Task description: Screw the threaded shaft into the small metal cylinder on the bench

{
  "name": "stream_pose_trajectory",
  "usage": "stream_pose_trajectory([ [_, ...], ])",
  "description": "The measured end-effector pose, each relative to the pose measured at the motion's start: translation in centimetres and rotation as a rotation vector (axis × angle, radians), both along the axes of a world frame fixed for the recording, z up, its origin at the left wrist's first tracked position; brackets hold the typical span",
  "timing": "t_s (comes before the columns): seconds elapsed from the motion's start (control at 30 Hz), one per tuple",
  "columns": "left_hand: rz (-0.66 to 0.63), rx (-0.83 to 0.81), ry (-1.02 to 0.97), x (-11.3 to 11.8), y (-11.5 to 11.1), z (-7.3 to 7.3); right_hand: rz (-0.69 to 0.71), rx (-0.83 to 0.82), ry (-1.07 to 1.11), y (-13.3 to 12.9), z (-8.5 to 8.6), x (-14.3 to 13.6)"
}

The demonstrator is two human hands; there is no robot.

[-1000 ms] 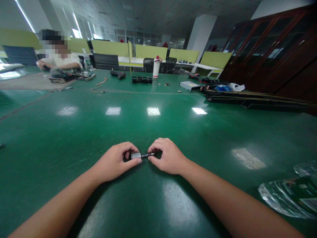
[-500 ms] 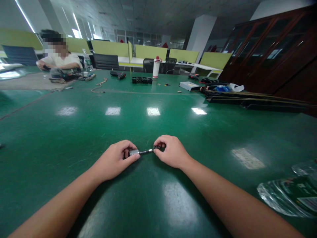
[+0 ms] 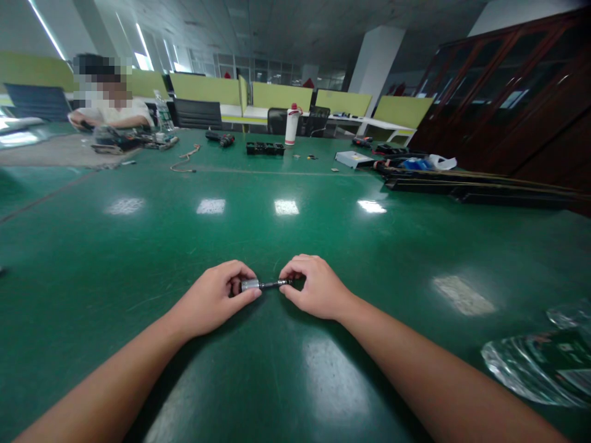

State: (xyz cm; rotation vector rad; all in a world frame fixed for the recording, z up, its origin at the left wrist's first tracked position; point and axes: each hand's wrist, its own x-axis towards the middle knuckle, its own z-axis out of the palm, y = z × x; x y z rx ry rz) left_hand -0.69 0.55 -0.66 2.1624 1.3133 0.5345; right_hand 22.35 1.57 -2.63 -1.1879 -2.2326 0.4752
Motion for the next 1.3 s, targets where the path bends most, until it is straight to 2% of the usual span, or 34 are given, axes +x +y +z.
stream_pose_trajectory([
  [0.13, -0.112, 0.027, 0.021, -0.07, 0.05, -0.07, 0.198, 0.023, 0.007, -0.38, -0.09, -0.47],
  [0.2, -0.152, 0.033, 0.035, -0.08, 0.06, -0.08, 0.238, 0.029, 0.007, -0.51, -0.14, -0.67],
  [1.3, -0.126, -0.037, -0.053, -0.19, 0.36, -0.04, 0.216, 0.021, -0.010, -0.65, -0.12, -0.60],
])
